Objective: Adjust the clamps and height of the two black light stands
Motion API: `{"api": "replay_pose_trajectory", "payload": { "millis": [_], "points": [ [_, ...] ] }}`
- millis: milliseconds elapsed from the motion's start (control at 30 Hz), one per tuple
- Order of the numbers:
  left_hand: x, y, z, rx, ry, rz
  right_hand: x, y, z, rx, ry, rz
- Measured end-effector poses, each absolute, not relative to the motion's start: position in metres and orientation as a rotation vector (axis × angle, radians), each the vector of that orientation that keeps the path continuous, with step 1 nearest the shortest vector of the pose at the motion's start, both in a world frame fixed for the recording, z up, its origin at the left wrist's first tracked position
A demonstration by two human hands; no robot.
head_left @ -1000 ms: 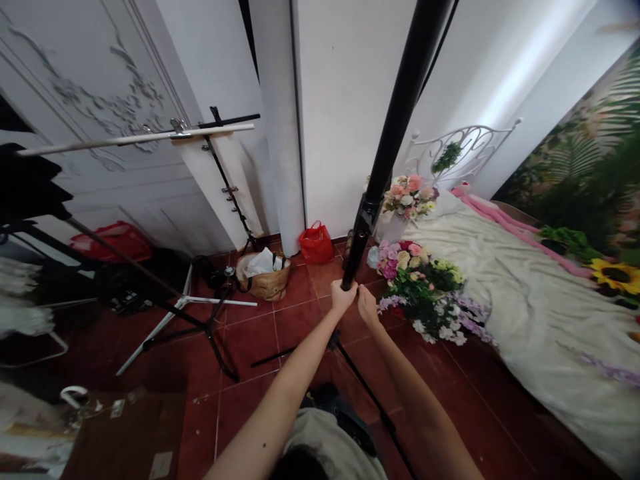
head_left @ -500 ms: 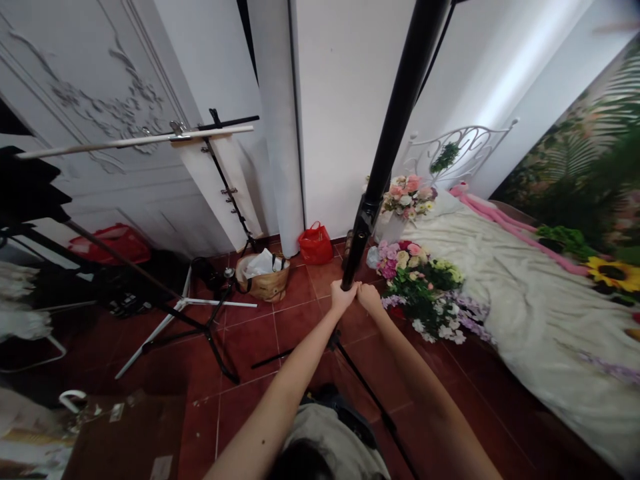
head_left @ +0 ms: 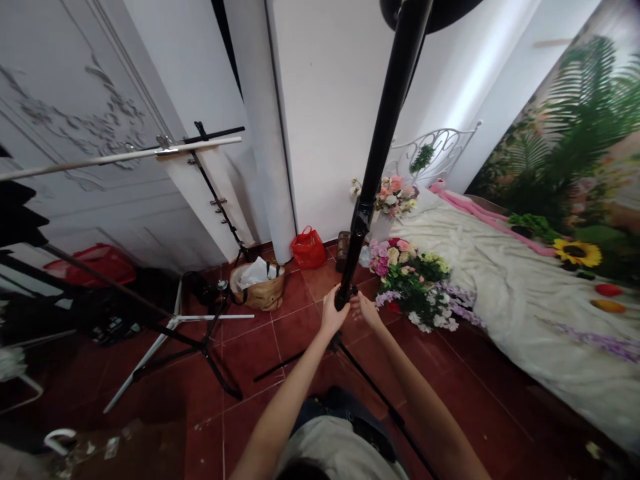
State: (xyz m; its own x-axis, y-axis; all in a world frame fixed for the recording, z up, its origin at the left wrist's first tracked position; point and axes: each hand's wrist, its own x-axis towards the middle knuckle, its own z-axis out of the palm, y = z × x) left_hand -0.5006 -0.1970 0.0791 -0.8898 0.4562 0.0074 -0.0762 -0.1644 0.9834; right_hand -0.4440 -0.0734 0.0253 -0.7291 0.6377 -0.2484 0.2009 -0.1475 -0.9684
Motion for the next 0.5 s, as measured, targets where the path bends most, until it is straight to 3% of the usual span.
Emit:
{"api": "replay_pose_trajectory", "payload": {
  "millis": [133, 267, 500],
  "points": [
    [-0.465, -0.222, 0.078, -0.113, 1.272, 1.949, -0.402, -0.104, 0.009, -1.007, -1.591, 2.071],
    [-0.435, -0.229, 0.116, 0.054, 0.63, 1.699, -0.344, -0.125, -0.007, -1.093, -1.43, 1.935],
    [-0.367, -0.186, 0.174, 0.386, 0.493, 1.483, -0.221, -0.148, -0.019, -1.304, -1.134, 1.868]
  ]
}}
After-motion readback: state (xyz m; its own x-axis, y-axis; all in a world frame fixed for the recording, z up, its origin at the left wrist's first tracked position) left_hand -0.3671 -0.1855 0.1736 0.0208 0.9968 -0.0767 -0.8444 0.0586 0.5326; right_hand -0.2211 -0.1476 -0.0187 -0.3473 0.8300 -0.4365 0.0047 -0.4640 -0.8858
